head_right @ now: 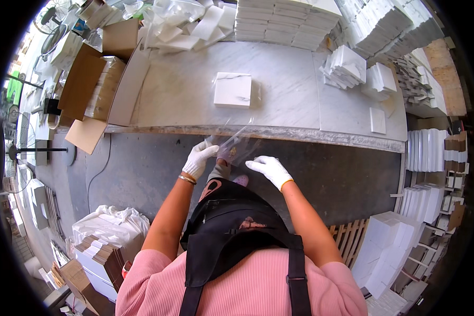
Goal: The person picks up small white rectangular blocks from a table, wraps each one in a clear plastic bag, and places the wrapped items into a cardboard box. The process is repeated continuously with multiple blocks.
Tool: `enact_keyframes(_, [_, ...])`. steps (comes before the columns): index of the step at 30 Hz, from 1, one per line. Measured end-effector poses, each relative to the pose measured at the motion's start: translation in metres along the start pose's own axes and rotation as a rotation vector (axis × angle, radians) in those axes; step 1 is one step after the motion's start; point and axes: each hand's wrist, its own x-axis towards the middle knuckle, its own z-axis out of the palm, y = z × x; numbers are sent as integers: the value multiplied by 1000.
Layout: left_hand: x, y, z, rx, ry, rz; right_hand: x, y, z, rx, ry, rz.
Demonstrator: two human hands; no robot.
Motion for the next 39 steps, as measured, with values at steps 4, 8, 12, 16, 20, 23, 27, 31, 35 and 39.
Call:
enact_keyframes(4, [-2, -4, 5, -108, -3, 28, -4, 3, -2, 129, 192, -85])
enact_keyframes(8, [-9, 8, 16, -131, 12, 4, -7, -34, 8, 326, 241, -123])
enact_keyframes(12, [-4, -2, 5, -128, -107, 42, 19, -30, 22, 401, 115, 13])
enact_keyframes(16, [-12, 6, 10, -68, -114, -9, 21, -40, 37, 392, 14, 38])
enact_keyframes(20, [-20, 8, 4, 63, -203, -109, 4, -39, 50, 351, -100, 47])
enact_keyframes(23, [-29, 17, -1, 245, -284, -226, -5, -18, 59, 259, -170, 54])
enact_keyframes(27, [-44, 12, -17, 582, -328, -162, -28, -14, 66, 153, -268, -12])
enact_keyframes(31, [-65, 5, -26, 618, -289, -129, -40, -12, 62, -96, -250, -27])
enact_keyframes(35, [-85, 6, -20, 480, -242, 94, -45, -6, 56, 103, -137, 57])
enact_keyframes(39, [-93, 0, -10, 266, -207, 11, -26, 21, 47, 767, -98, 31])
